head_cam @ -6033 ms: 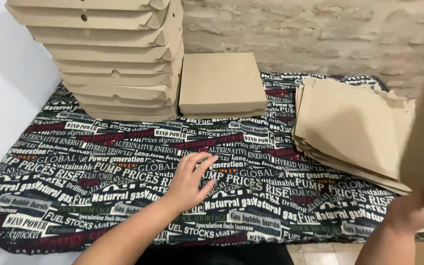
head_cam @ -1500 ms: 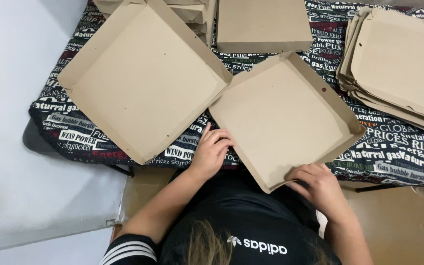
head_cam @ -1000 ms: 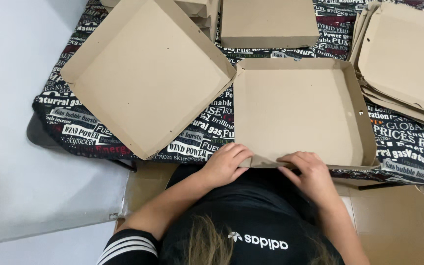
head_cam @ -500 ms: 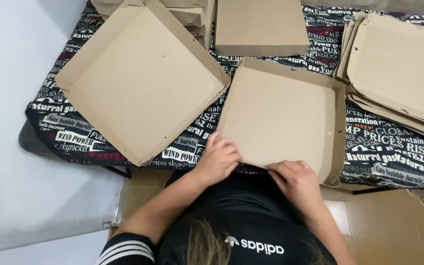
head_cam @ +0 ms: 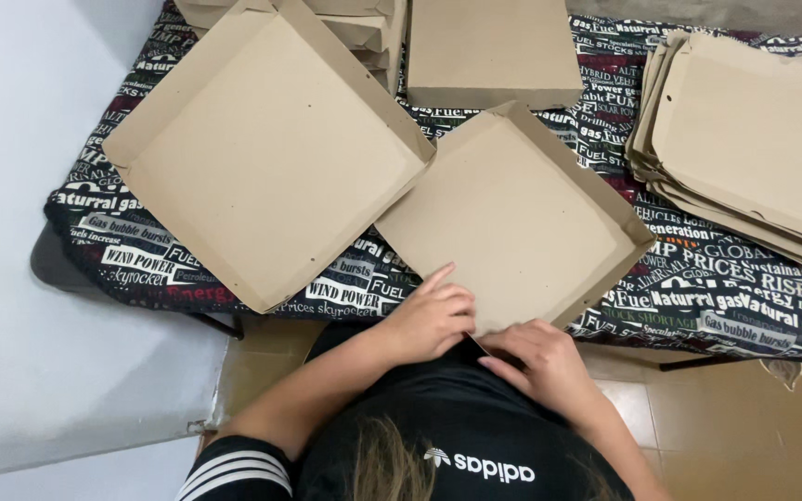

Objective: The person assembles cardboard pizza boxes by folding the pre-scored flaps and tabs of flat cardboard sheets one at a time and stacking them.

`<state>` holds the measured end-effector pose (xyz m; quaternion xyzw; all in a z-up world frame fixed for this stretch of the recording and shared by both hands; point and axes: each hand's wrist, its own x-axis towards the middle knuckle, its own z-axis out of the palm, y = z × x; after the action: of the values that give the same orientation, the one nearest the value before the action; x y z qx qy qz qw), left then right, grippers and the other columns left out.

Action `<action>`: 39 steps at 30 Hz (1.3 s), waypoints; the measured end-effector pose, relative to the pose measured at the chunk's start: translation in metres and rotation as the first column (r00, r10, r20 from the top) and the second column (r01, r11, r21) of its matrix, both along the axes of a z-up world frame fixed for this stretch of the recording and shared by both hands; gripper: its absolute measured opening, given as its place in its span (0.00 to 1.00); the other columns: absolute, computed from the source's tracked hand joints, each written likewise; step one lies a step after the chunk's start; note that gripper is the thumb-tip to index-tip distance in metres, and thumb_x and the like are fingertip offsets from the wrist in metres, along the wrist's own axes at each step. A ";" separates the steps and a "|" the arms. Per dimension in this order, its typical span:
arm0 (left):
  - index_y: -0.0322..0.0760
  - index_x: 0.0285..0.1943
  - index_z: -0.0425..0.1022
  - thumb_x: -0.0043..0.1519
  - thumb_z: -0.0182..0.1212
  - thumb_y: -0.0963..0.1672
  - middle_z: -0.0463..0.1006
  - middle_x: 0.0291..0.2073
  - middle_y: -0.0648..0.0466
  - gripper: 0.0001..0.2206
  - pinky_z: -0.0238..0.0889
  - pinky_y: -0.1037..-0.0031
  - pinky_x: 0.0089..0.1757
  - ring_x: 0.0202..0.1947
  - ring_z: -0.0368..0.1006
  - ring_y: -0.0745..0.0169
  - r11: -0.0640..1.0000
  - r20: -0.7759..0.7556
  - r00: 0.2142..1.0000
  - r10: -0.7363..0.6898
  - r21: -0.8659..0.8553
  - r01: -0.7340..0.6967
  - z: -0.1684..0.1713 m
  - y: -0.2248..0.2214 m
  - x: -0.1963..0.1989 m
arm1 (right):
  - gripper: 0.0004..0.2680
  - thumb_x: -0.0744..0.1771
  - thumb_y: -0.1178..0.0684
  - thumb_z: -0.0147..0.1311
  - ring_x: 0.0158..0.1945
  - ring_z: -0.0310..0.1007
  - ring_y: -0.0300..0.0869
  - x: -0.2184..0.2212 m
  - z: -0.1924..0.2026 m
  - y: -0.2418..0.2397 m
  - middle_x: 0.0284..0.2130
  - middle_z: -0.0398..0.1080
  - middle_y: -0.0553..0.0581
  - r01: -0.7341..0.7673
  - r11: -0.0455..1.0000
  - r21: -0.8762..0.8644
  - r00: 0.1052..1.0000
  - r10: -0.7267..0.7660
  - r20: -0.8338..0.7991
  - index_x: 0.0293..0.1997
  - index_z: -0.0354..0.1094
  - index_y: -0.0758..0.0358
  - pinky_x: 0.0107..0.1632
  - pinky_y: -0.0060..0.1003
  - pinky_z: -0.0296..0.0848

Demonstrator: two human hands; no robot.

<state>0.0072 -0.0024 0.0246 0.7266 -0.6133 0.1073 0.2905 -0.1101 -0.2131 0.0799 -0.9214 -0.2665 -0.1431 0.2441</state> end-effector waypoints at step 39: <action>0.44 0.51 0.74 0.57 0.67 0.44 0.74 0.39 0.55 0.14 0.66 0.60 0.49 0.42 0.73 0.52 0.952 -0.061 0.950 0.305 -0.013 -0.306 -0.019 0.032 0.018 | 0.03 0.65 0.49 0.61 0.41 0.76 0.35 -0.010 -0.056 -0.065 0.34 0.74 0.37 0.489 0.835 -0.254 0.868 -0.437 0.234 0.39 0.75 0.39 0.47 0.31 0.70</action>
<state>0.0253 0.0298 0.0060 0.8123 -0.4836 0.1365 0.2960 -0.1199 -0.2783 0.0240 -0.9695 -0.0732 -0.2313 0.0337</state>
